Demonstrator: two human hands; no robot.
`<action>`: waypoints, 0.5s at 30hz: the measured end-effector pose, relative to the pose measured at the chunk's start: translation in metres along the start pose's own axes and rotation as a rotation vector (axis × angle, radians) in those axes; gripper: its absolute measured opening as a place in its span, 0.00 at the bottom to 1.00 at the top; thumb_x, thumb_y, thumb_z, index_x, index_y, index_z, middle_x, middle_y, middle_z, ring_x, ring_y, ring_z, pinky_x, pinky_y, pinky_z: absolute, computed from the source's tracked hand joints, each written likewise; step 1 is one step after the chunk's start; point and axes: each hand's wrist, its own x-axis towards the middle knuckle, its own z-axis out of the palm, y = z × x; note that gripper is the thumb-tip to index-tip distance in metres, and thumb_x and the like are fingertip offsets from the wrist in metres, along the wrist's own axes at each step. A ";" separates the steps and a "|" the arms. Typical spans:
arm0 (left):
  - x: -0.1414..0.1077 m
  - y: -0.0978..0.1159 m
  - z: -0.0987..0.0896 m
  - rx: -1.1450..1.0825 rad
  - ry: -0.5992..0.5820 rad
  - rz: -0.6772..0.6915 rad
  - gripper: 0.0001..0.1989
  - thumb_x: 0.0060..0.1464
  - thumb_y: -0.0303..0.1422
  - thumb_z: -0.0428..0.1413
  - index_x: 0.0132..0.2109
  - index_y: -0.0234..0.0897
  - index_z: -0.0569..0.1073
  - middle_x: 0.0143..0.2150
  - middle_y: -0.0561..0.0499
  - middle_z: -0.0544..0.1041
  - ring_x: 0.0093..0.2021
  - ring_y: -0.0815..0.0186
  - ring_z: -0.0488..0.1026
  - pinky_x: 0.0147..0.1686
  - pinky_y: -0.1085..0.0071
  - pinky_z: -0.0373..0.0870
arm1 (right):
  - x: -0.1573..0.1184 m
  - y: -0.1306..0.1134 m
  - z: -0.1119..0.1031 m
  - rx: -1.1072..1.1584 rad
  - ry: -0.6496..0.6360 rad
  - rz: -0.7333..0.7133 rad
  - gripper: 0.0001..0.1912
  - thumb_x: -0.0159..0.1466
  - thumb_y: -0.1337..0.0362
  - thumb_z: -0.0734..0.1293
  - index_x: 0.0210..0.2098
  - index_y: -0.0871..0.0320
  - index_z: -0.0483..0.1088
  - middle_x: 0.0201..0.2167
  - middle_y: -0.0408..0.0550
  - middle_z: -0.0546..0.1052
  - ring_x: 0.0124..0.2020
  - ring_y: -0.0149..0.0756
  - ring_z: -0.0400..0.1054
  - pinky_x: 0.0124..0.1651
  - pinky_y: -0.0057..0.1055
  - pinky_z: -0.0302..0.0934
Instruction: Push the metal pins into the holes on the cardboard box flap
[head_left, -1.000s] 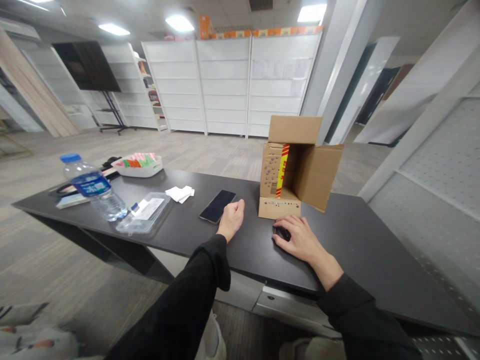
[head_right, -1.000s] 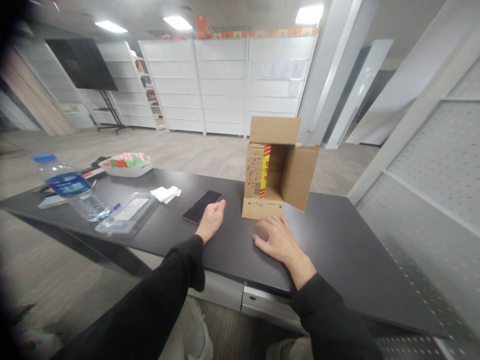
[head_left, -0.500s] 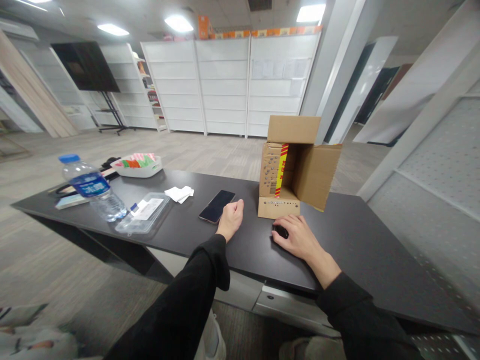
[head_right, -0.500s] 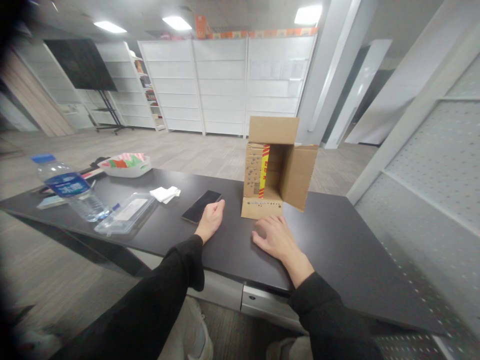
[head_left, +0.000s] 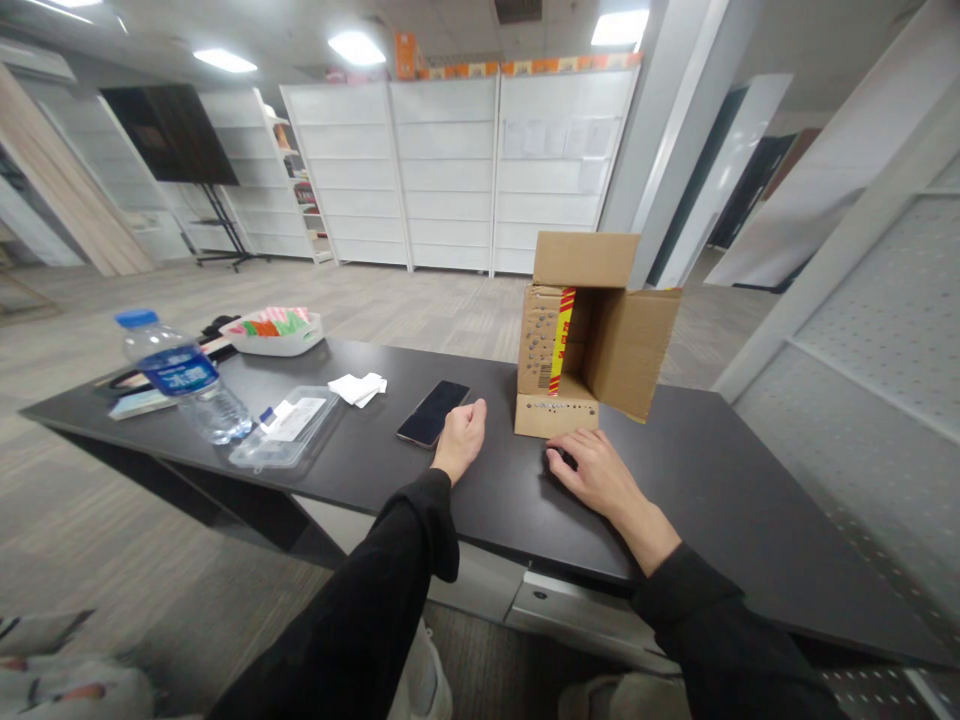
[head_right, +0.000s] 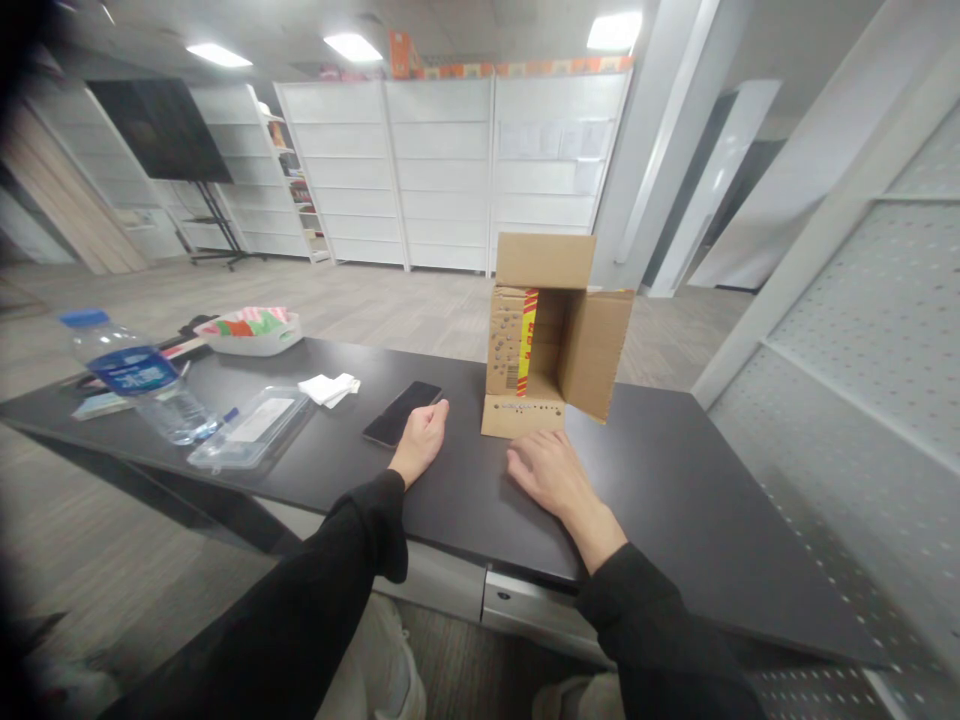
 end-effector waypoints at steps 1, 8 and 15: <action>0.000 0.000 0.000 -0.002 0.001 0.001 0.24 0.60 0.49 0.43 0.23 0.40 0.47 0.21 0.57 0.47 0.24 0.73 0.47 0.26 0.70 0.43 | 0.000 0.001 0.000 -0.004 0.006 -0.002 0.13 0.68 0.62 0.59 0.37 0.56 0.74 0.35 0.50 0.80 0.39 0.42 0.70 0.44 0.38 0.55; 0.000 0.000 0.000 -0.004 0.006 0.001 0.24 0.60 0.49 0.43 0.23 0.40 0.46 0.21 0.57 0.47 0.24 0.73 0.46 0.26 0.69 0.43 | 0.001 0.006 0.004 -0.058 0.042 -0.006 0.19 0.71 0.63 0.53 0.35 0.57 0.73 0.29 0.51 0.77 0.35 0.41 0.68 0.41 0.37 0.54; -0.001 0.001 -0.001 -0.007 0.007 -0.002 0.24 0.59 0.49 0.43 0.23 0.40 0.47 0.21 0.57 0.47 0.24 0.73 0.46 0.26 0.69 0.43 | 0.003 0.012 0.009 -0.015 0.136 0.058 0.19 0.72 0.61 0.52 0.38 0.58 0.73 0.33 0.54 0.78 0.37 0.43 0.70 0.42 0.38 0.58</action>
